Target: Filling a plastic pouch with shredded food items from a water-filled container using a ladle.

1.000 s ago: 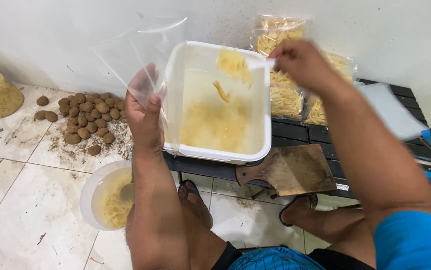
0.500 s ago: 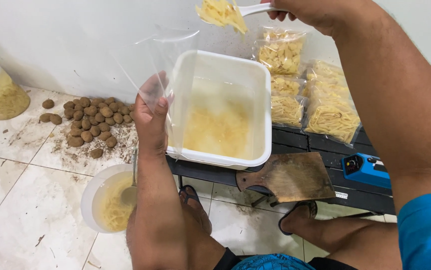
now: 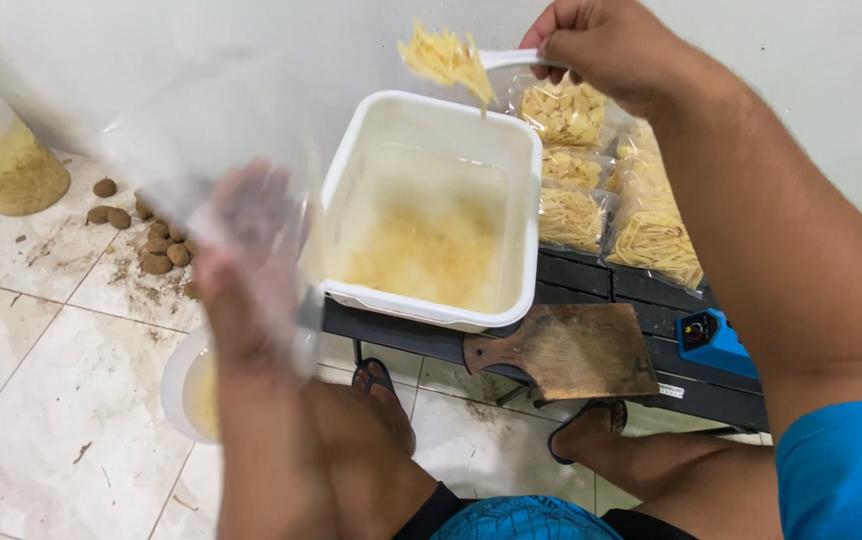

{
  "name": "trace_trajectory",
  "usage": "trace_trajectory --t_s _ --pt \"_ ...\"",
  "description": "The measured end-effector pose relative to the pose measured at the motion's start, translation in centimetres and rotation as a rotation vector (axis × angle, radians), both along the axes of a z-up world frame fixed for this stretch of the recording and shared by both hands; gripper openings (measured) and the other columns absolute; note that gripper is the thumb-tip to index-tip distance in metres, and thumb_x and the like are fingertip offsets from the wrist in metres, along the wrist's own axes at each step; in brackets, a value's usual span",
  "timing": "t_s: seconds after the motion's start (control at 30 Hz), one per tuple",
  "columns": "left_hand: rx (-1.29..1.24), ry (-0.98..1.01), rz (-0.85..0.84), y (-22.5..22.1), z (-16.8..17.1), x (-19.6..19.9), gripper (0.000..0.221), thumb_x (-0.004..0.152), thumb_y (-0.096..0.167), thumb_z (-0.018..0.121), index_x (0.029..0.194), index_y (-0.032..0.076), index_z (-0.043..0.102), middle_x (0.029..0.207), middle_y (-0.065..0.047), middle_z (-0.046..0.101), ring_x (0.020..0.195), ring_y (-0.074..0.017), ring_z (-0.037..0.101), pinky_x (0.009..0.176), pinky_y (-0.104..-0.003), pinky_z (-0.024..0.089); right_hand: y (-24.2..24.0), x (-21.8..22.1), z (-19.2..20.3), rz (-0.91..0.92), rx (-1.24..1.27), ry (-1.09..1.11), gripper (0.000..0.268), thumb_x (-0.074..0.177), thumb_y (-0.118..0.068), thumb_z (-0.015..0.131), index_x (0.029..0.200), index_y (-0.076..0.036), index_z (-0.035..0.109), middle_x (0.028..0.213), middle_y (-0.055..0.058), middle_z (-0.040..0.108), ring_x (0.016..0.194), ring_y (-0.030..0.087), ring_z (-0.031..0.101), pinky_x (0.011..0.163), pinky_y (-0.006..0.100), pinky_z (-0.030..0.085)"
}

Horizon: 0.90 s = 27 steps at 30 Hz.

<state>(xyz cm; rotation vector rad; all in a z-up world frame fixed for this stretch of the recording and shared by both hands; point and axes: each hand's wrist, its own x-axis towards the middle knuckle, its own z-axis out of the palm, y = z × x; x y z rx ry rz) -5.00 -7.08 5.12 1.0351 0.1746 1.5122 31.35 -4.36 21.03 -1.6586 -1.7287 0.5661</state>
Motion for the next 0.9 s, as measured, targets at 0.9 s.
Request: trace_trajectory --t_s 0.9 --pt "-0.317 0.244 -0.272 -13.1 -7.6 6.6 0.081 0.08 0.049 0.082 0.137 0.0 0.052 0.142 -0.019 0.057 0.14 -0.0334 0.052 0.12 -0.058 0.04 -7.6 -1.8 -4.2 0.181 -0.125 0.06 0.015 0.099 0.003 0.056 0.102 -0.001 0.07 0.086 0.006 0.067 0.076 0.012 0.061 0.071 0.025 0.052"
